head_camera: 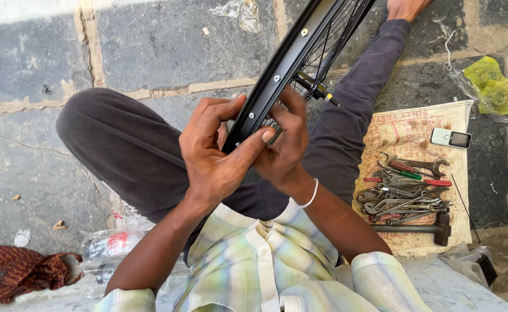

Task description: The person is manually inserting spokes into the rim of a bicycle wheel and tightening the nipples by hand while sitting on the ground.

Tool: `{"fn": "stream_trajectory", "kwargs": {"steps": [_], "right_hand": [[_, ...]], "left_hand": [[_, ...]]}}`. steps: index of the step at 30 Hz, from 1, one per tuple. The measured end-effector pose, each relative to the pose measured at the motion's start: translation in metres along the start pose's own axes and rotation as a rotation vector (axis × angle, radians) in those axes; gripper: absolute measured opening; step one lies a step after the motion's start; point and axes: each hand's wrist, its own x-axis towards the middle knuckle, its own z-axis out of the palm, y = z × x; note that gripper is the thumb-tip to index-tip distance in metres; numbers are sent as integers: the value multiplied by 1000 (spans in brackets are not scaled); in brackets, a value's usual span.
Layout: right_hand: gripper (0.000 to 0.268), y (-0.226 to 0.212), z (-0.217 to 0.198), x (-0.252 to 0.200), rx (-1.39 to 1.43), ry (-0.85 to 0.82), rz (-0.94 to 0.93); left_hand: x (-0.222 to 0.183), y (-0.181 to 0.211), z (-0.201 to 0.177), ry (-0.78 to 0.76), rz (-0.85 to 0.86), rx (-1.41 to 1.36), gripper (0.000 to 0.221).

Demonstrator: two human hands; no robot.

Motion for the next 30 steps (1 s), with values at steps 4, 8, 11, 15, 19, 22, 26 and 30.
{"fn": "stream_trajectory", "kwargs": {"steps": [4,8,11,15,19,22,26,30], "right_hand": [[25,-5,-1,-13,170,-53,63],[20,-5,-17,-11,86,-42,151],[25,0,-20,-1,75,58,67],[30,-1,-28,-16,-4,-13,296],[36,5,-49,0,392,-301,398],[47,12,-59,31,535,-558,453],[39,19,-52,53,550,-659,523],[30,9,-23,34,-16,-274,-13]], "left_hand": [[16,16,-8,-89,160,44,48],[43,31,-6,-143,133,180,44],[50,35,-10,-173,57,146,40],[18,19,-13,-134,98,182,38],[-2,-3,-10,-21,151,77,36],[1,-9,-9,-13,111,41,36],[9,-4,-7,-38,10,50,31],[6,5,-6,-48,-10,-56,45]]}}
